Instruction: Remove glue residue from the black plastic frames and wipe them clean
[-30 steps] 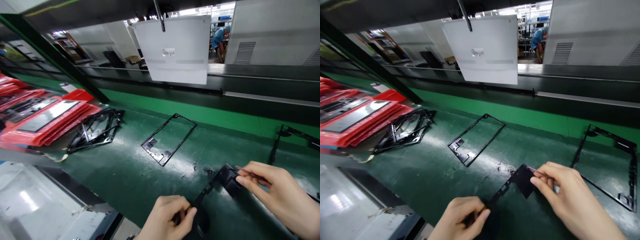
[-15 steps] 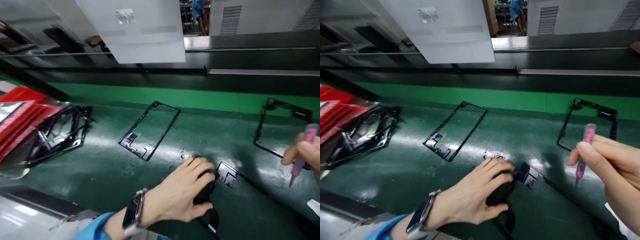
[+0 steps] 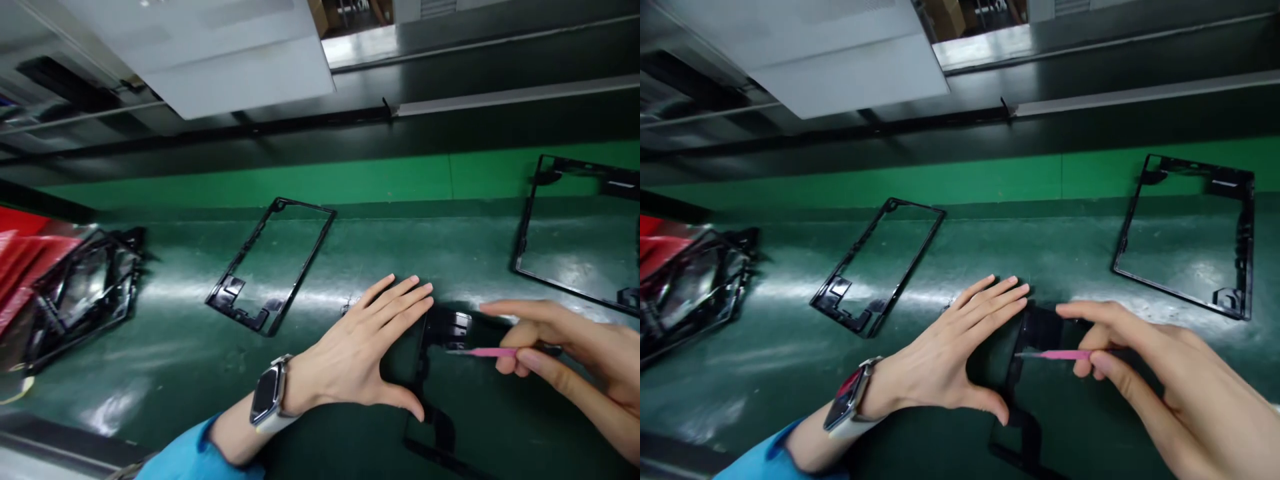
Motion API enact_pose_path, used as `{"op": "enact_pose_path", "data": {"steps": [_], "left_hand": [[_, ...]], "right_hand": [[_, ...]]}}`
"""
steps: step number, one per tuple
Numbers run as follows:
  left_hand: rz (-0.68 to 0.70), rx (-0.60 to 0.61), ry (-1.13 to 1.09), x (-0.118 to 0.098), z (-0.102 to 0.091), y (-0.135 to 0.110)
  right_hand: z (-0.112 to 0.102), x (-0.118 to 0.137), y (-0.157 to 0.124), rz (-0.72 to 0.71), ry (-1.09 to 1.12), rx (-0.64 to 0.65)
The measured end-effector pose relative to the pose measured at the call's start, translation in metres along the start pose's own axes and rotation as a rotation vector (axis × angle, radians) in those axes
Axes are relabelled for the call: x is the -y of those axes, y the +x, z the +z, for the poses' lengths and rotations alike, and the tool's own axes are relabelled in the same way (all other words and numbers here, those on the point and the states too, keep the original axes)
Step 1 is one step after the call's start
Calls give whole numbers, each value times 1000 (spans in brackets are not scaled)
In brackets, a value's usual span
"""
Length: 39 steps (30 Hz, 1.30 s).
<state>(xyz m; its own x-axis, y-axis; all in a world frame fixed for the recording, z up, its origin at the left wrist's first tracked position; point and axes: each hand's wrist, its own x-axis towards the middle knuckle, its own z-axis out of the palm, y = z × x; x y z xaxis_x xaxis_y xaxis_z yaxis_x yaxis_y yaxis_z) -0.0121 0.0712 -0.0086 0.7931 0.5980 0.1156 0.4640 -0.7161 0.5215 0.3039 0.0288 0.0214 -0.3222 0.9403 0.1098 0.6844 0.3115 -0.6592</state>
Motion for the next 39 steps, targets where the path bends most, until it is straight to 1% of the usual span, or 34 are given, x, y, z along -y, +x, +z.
{"op": "enact_pose_path", "data": {"steps": [2,3,5,7,9,12,14,18,24,28,36,39], "left_hand": [[-8,6,4,2,-2,0],[-11,8,8,3,-2,0],[-21,9,20,4,-2,-1],[-32,10,24,4,-1,-1],[-39,14,23,3,-1,-2],[-38,26,30,3,-1,-3],[-43,33,40,3,-2,-3],[-41,40,64,2,-3,-3],[-39,52,92,2,-3,-4],[-40,54,84,3,-3,-5],[-27,40,114,3,-3,-5],[-20,35,131,3,-3,-5]], "right_hand": [[6,-1,4,-20,-7,135],[11,0,6,-32,-23,155],[24,1,9,-65,-50,111],[40,1,12,-109,-64,21],[52,0,12,-123,-98,-71],[63,-4,8,-108,-186,-148],[64,-5,6,-117,-239,-151],[65,-6,4,-177,-307,-121],[65,-3,6,-260,-342,-150],[64,-2,5,-241,-340,-147],[65,-2,5,-270,-362,-141],[66,-2,6,-272,-354,-171]]}}
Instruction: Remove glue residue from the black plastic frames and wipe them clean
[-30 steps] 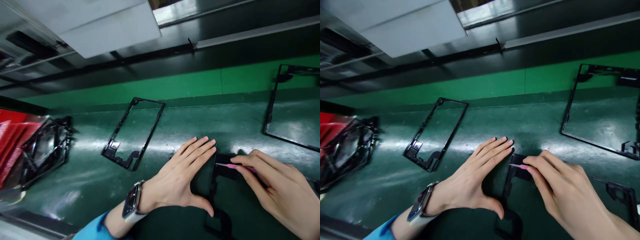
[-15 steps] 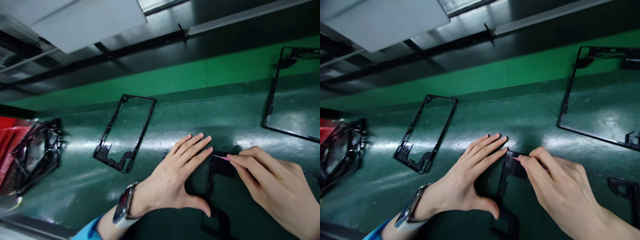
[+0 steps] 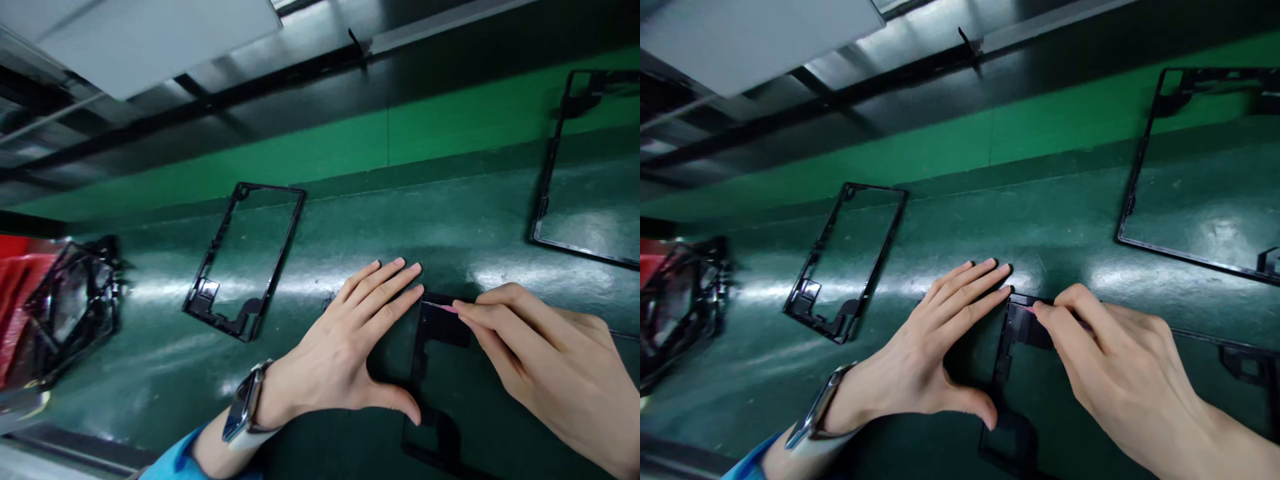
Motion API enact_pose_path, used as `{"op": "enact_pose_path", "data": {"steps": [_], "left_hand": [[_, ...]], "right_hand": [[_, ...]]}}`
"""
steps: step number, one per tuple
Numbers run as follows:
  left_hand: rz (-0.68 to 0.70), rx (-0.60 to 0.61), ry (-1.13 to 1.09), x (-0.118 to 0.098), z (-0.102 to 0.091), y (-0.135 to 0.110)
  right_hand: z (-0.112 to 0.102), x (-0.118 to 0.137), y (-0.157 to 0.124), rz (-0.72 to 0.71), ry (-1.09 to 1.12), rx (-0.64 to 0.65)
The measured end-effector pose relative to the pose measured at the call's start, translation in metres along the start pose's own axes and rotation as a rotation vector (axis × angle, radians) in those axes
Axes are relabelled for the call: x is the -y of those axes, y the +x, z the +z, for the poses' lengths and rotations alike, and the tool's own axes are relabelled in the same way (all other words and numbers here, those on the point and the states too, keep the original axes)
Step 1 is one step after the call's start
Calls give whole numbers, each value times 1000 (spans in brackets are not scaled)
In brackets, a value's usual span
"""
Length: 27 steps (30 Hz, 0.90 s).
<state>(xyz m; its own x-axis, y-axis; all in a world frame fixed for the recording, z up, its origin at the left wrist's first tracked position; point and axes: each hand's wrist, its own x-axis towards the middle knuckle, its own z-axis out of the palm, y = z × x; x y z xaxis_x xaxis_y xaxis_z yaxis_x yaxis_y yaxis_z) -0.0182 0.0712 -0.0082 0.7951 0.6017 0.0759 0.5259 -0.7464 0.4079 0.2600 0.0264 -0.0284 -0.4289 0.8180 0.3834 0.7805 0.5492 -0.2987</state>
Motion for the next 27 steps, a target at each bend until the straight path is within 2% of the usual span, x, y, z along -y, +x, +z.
{"op": "enact_pose_path", "data": {"steps": [8,18,25,27], "left_hand": [[6,-8,45,1,1,0],[-3,-8,16,0,1,0],[-1,10,-19,1,-2,0],[-8,24,-43,-2,-4,0]], "right_hand": [[-1,0,2,-23,79,19],[-1,0,1,16,204,29],[-18,-8,14,120,201,-86],[-21,-10,21,173,198,-42]]}}
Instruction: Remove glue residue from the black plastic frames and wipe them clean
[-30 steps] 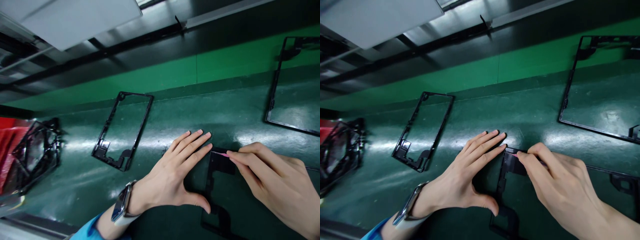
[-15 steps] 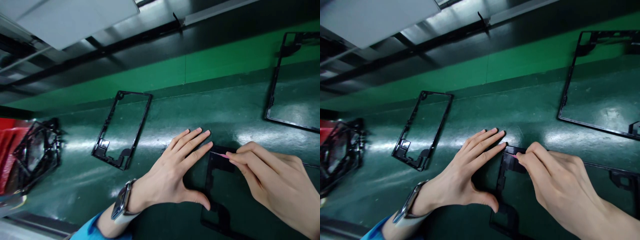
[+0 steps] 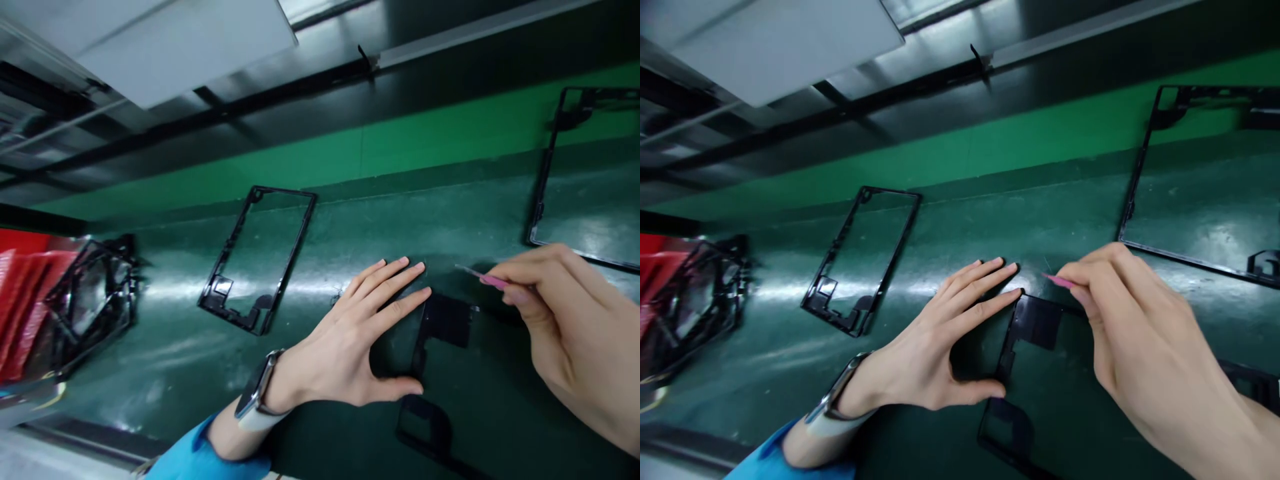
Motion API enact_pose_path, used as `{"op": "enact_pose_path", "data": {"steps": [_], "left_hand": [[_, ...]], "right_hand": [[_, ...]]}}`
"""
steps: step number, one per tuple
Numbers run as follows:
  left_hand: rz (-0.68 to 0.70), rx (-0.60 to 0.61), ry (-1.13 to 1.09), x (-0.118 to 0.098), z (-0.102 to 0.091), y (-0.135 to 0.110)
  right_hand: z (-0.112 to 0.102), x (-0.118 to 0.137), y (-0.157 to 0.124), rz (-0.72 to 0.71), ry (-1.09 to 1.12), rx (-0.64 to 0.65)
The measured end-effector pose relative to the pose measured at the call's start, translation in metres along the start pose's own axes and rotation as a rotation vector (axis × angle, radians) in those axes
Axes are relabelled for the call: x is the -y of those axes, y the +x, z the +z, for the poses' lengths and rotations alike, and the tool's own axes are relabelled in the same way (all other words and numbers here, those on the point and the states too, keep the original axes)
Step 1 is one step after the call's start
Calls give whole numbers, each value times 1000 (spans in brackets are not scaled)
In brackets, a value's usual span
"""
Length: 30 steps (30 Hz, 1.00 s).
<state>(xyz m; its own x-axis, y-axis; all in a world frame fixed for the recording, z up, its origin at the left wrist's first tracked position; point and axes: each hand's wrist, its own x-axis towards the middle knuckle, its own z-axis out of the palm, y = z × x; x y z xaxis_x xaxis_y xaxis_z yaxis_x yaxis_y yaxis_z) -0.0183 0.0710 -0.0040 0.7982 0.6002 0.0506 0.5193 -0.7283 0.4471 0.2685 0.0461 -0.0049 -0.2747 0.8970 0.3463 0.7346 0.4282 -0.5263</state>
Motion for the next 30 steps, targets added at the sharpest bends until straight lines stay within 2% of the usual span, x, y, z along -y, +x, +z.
{"op": "enact_pose_path", "data": {"steps": [2,5,8,11,16,19,22,30], "left_hand": [[-16,5,-22,-3,-1,0],[-35,-18,-49,-4,3,-1],[-48,-68,-78,-4,8,-1],[-84,-147,-105,-11,8,1],[-311,-187,-254,-47,0,16],[-403,-146,-369,-70,-5,24],[-398,-146,-387,-84,-6,27],[-399,-138,-424,-89,-5,30]], "right_hand": [[2,1,6,88,19,128],[11,5,10,87,33,290],[19,7,10,97,34,327],[17,6,10,219,127,351],[-1,12,3,352,422,404],[-8,20,-13,349,634,383],[-8,27,-29,330,731,316],[0,29,-35,318,784,216]]}}
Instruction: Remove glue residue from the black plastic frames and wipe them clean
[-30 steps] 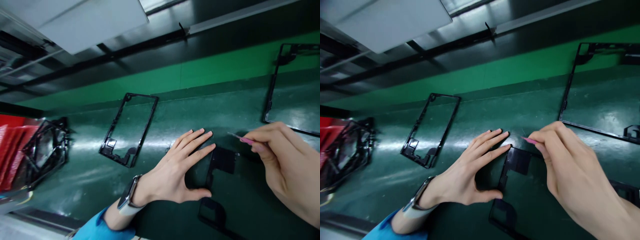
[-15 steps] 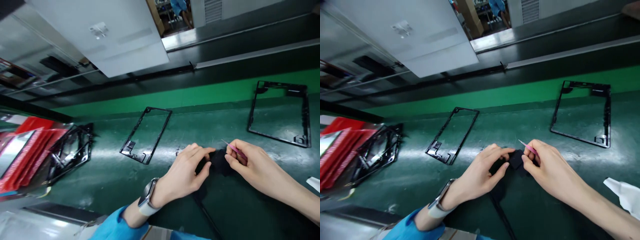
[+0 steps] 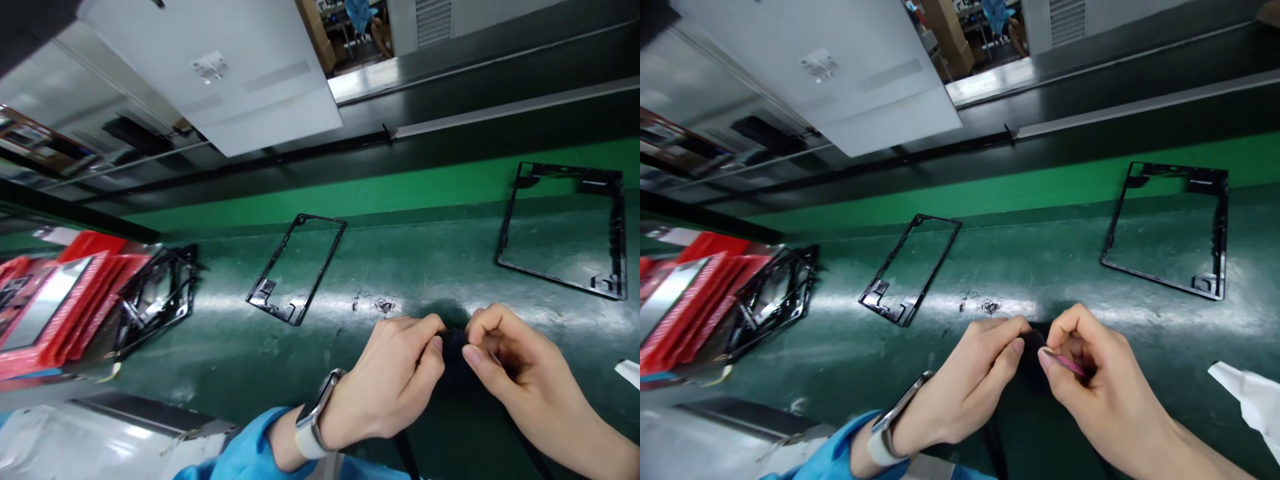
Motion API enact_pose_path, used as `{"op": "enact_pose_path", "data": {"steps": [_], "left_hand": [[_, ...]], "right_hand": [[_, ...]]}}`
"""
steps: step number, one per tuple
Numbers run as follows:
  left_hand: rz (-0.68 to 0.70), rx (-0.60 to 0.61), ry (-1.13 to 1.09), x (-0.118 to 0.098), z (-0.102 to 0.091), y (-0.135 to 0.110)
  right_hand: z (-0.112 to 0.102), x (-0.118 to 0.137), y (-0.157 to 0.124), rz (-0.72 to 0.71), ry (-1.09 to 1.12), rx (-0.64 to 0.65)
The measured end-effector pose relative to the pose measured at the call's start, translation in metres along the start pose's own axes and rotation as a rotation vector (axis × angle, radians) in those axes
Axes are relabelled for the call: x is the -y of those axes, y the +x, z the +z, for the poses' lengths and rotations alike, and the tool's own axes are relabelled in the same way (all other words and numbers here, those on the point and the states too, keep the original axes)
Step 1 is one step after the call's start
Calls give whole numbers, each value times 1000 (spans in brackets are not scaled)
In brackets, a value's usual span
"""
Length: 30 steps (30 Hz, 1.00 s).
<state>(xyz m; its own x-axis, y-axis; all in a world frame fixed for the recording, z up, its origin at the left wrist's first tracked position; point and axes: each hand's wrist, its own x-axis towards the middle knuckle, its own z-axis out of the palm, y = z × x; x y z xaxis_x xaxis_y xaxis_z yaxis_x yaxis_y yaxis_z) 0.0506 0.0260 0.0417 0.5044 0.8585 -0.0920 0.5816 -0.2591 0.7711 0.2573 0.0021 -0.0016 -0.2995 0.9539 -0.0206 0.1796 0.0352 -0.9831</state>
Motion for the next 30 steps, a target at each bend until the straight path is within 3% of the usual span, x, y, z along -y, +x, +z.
{"op": "enact_pose_path", "data": {"steps": [13,30], "left_hand": [[-9,46,-188,10,3,10],[35,44,-185,14,5,9]], "right_hand": [[3,0,2,70,85,55],[3,-4,0,94,124,77]]}}
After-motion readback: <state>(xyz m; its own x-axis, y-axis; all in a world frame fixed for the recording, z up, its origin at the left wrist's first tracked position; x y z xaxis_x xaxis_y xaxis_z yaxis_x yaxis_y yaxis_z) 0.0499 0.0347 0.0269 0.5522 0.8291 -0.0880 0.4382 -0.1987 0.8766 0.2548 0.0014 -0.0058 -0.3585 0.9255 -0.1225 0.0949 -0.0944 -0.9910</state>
